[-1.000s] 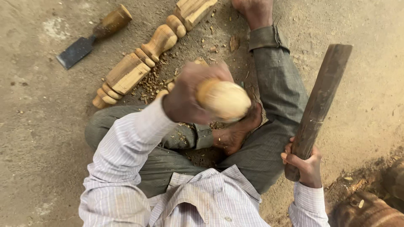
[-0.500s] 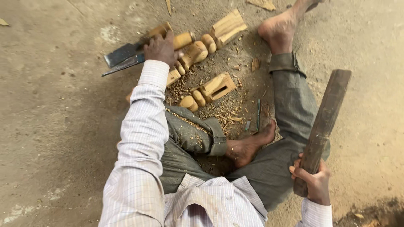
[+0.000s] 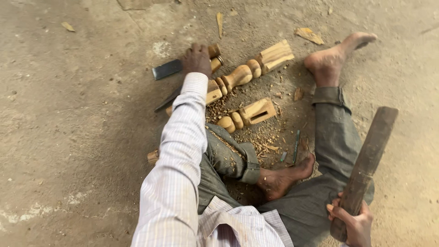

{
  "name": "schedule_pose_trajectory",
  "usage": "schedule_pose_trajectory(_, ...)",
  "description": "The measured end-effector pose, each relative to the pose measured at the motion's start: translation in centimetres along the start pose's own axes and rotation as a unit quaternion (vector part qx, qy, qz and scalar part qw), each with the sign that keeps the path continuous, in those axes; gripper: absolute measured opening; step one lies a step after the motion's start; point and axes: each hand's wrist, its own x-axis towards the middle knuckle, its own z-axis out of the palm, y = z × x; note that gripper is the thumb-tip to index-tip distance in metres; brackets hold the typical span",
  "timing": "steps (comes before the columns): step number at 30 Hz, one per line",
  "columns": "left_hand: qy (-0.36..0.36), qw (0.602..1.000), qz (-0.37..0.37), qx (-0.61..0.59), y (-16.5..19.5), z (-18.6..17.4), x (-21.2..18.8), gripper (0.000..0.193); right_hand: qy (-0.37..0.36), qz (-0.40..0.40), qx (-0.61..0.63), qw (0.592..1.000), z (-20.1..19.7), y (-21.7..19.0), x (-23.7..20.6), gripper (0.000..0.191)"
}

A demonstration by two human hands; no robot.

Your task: The person sits on the ground holding a chisel against a wooden furniture leg and repeatedly strikes the chisel with a wooden mallet to carve the spindle, with wood shavings accumulating around the work.

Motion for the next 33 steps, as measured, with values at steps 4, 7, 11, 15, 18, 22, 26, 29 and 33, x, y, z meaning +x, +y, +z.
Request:
schedule_pose_trajectory(4, -0.009, 1.0, 0.025, 0.011, -0.3, 0.5, 0.9, 0.045, -0.008, -0.012, 0.004, 1.0, -0.1, 0.1, 0.0, 0.052)
schedule_pose_trajectory(7, -0.033, 0.997, 0.053, 0.054, -0.5, 0.7, 1.5, 0.049, -0.015, -0.01, 0.012, 1.0, -0.2, 0.3, -0.1, 0.052)
schedule_pose_trajectory(11, 0.136, 0.982, 0.122, -0.042, -0.3, -0.3, 2.0, 0.051, -0.002, -0.01, -0.001, 1.0, -0.5, 0.6, -0.3, 0.052)
schedule_pose_trajectory(15, 0.494, 0.799, 0.338, -0.054, -0.2, -1.0, 0.5, 0.056, -0.008, -0.018, 0.052, 0.998, -0.6, 0.6, -0.9, 0.054)
schedule_pose_trajectory(18, 0.342, 0.762, 0.368, -0.41, 0.4, -0.5, -3.7, 0.049, -0.016, -0.021, 0.055, 0.998, -0.5, 0.0, -1.5, 0.052)
schedule_pose_trajectory(22, 0.129, 0.599, 0.449, -0.65, 4.7, 0.6, -8.9, 0.042, -0.011, -0.034, 0.012, 0.999, 0.0, -1.2, -2.0, 0.05)
schedule_pose_trajectory(26, -0.012, 0.535, 0.497, -0.683, 8.7, 0.8, -11.7, 0.036, -0.021, -0.036, 0.036, 0.998, 0.7, -2.1, -2.0, 0.05)
schedule_pose_trajectory(29, -0.051, 0.548, 0.511, -0.66, 10.7, 1.2, -12.5, 0.033, -0.026, -0.04, 0.034, 0.998, 0.8, -2.1, -1.8, 0.051)
schedule_pose_trajectory(33, -0.101, 0.558, 0.525, -0.635, 11.2, 2.4, -12.8, 0.028, -0.028, -0.039, 0.027, 0.998, 0.4, -1.6, -1.6, 0.05)
